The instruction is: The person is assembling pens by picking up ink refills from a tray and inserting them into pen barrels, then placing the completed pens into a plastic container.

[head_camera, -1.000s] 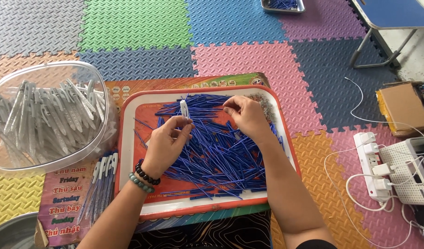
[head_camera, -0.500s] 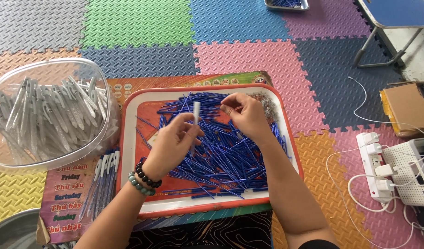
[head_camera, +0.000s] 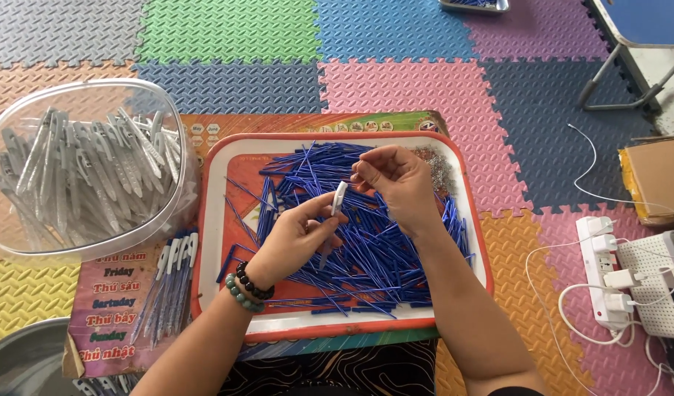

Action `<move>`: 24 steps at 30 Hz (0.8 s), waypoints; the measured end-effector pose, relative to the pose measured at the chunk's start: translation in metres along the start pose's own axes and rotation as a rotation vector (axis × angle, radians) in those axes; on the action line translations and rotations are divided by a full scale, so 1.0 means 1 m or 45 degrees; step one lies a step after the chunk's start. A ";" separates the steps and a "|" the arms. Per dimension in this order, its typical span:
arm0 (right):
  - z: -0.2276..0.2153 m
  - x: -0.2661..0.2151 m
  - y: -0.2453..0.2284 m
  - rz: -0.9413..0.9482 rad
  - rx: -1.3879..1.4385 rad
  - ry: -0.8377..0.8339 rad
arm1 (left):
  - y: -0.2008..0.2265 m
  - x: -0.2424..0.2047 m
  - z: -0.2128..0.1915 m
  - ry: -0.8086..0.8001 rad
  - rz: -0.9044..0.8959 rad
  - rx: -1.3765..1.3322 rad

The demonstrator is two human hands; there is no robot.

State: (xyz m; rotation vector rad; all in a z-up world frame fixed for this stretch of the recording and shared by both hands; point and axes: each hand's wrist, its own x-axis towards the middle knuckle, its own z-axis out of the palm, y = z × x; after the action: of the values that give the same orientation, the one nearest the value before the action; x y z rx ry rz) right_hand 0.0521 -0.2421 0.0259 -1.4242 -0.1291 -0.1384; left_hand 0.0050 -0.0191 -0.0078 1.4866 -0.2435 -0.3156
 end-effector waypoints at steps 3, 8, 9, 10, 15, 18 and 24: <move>0.004 -0.003 -0.002 0.010 -0.084 -0.027 | 0.003 -0.002 -0.002 -0.017 0.012 0.035; 0.007 -0.003 0.000 0.049 -0.084 -0.065 | 0.000 -0.003 -0.007 -0.040 0.049 0.078; 0.007 -0.004 0.001 0.069 -0.076 -0.072 | -0.001 -0.004 -0.008 -0.043 0.057 0.087; 0.006 -0.004 0.003 0.072 -0.077 -0.076 | -0.001 -0.005 -0.008 -0.039 0.054 0.084; 0.008 -0.007 0.002 0.093 -0.085 -0.171 | -0.001 -0.007 -0.010 -0.014 0.138 0.042; 0.006 -0.007 0.003 0.092 -0.081 -0.228 | -0.002 -0.009 -0.012 -0.008 0.162 0.038; 0.010 -0.010 -0.001 0.010 -0.212 -0.253 | 0.003 -0.010 -0.015 0.005 0.101 0.035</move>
State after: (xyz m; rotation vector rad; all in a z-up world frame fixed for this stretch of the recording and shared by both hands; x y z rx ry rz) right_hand 0.0416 -0.2322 0.0266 -1.6034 -0.2805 -0.0002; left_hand 0.0011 -0.0016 -0.0055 1.5005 -0.3041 -0.2465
